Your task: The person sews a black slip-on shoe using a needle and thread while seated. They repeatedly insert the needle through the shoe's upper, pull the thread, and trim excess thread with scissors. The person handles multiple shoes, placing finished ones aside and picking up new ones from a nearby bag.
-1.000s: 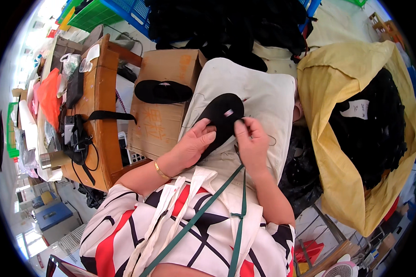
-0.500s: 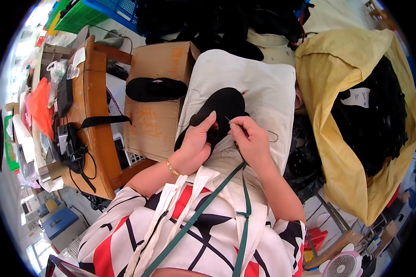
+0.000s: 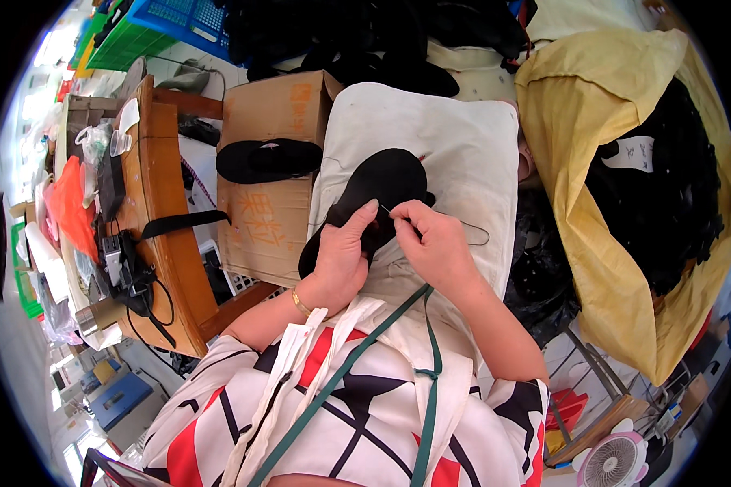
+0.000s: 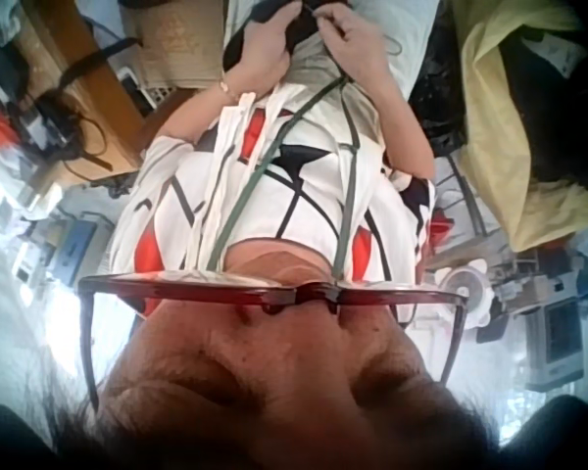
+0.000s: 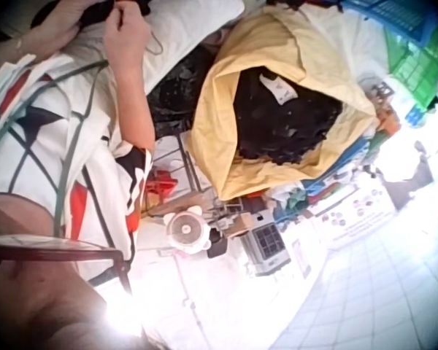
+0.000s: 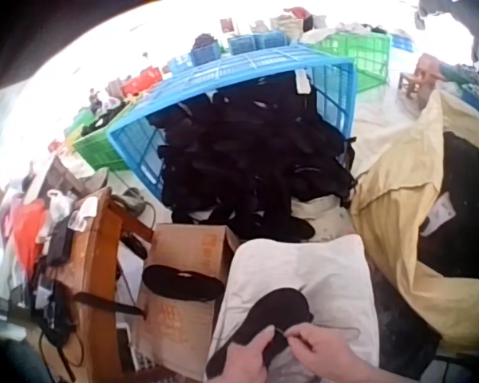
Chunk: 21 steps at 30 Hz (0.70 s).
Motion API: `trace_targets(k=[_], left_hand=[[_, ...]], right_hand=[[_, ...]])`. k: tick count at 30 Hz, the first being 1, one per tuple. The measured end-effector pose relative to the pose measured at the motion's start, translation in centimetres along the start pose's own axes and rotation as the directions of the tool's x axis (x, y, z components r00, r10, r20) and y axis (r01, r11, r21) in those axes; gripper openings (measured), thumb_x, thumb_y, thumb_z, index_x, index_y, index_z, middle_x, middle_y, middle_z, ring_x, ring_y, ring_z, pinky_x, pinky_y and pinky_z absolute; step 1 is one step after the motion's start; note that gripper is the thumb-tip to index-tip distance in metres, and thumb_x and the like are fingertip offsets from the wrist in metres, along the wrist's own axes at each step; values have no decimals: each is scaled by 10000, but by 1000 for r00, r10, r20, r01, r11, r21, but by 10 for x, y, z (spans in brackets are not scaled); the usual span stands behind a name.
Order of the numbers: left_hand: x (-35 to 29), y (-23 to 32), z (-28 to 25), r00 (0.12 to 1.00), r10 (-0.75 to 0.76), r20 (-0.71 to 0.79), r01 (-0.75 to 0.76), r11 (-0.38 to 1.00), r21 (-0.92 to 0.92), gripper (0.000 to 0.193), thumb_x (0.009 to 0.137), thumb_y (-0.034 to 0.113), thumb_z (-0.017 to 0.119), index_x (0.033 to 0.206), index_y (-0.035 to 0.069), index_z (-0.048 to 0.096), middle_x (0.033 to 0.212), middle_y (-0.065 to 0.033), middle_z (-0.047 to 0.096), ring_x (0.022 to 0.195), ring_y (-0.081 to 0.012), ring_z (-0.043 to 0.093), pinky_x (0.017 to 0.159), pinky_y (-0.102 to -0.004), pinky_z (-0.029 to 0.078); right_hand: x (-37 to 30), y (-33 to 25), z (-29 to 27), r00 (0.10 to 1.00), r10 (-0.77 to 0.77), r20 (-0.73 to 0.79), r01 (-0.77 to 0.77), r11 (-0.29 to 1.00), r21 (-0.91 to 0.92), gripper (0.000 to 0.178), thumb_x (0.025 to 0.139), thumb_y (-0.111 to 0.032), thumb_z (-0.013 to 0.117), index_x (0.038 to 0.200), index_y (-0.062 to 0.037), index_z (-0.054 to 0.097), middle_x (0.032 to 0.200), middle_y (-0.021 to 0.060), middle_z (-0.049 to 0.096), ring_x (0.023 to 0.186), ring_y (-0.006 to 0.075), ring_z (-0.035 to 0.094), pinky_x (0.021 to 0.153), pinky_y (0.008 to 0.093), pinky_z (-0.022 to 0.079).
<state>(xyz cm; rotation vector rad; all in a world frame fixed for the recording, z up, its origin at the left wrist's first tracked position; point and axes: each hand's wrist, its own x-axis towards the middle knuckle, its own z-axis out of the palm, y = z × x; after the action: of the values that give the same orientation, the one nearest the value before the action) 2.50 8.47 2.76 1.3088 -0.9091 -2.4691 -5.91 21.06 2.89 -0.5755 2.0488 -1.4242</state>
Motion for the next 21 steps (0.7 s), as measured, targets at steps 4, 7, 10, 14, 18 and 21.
trace_targets(k=[4, 7, 10, 14, 18, 21], left_hand=[[-1, -4, 0, 999, 35, 30, -36, 999, 6, 196, 878, 74, 714, 1072, 58, 686, 982, 3, 684, 870, -95, 593, 806, -259, 470], [-1, -5, -1, 997, 47, 61, -48, 999, 7, 222, 884, 61, 703, 1106, 57, 681, 1010, -2, 689, 896, -98, 605, 827, -259, 479], [-1, -6, -2, 996, 51, 74, -51, 999, 5, 228, 884, 64, 705, 1110, 54, 679, 1021, -6, 690, 901, -103, 612, 832, -260, 483], [-1, -4, -1, 999, 17, 48, -17, 1000, 18, 235, 878, 72, 714, 1109, 49, 679, 1029, -9, 691, 901, -108, 618, 833, -261, 488], [-3, -4, 0, 998, 28, 47, -29, 999, 29, 234, 874, 81, 721, 1102, 43, 681, 1033, -17, 693, 909, -107, 623, 830, -261, 492], [-6, -5, 0, 997, 46, 62, -49, 997, 62, 232, 874, 86, 724, 1098, 39, 682, 1039, -25, 693, 915, -105, 624, 827, -260, 492]], right_hand=[[0, -1, -2, 999, 23, 22, -23, 1000, -14, 130, 872, -66, 600, 987, -21, 642, 687, 98, 605, 570, 144, 531, 567, 277, 447], [-1, -1, -4, 998, 42, 37, -41, 999, -9, 140, 871, -78, 595, 987, -15, 641, 671, 95, 596, 566, 137, 526, 563, 276, 444], [-2, 0, -5, 997, 60, 51, -61, 998, 17, 143, 874, -86, 594, 985, -7, 640, 658, 86, 586, 566, 121, 515, 557, 272, 438], [-3, 1, -4, 997, 64, 51, -66, 996, 53, 142, 876, -86, 593, 981, -2, 639, 661, 70, 587, 569, 102, 496, 555, 266, 430], [-2, 2, -4, 995, 87, 56, -91, 992, 88, 145, 877, -83, 592, 988, -4, 640, 671, 59, 590, 575, 91, 481, 558, 259, 425], [0, 2, -7, 992, 80, 94, -86, 995, 56, 119, 882, -80, 589, 965, -5, 628, 663, 59, 577, 593, 85, 481, 568, 256, 423]])
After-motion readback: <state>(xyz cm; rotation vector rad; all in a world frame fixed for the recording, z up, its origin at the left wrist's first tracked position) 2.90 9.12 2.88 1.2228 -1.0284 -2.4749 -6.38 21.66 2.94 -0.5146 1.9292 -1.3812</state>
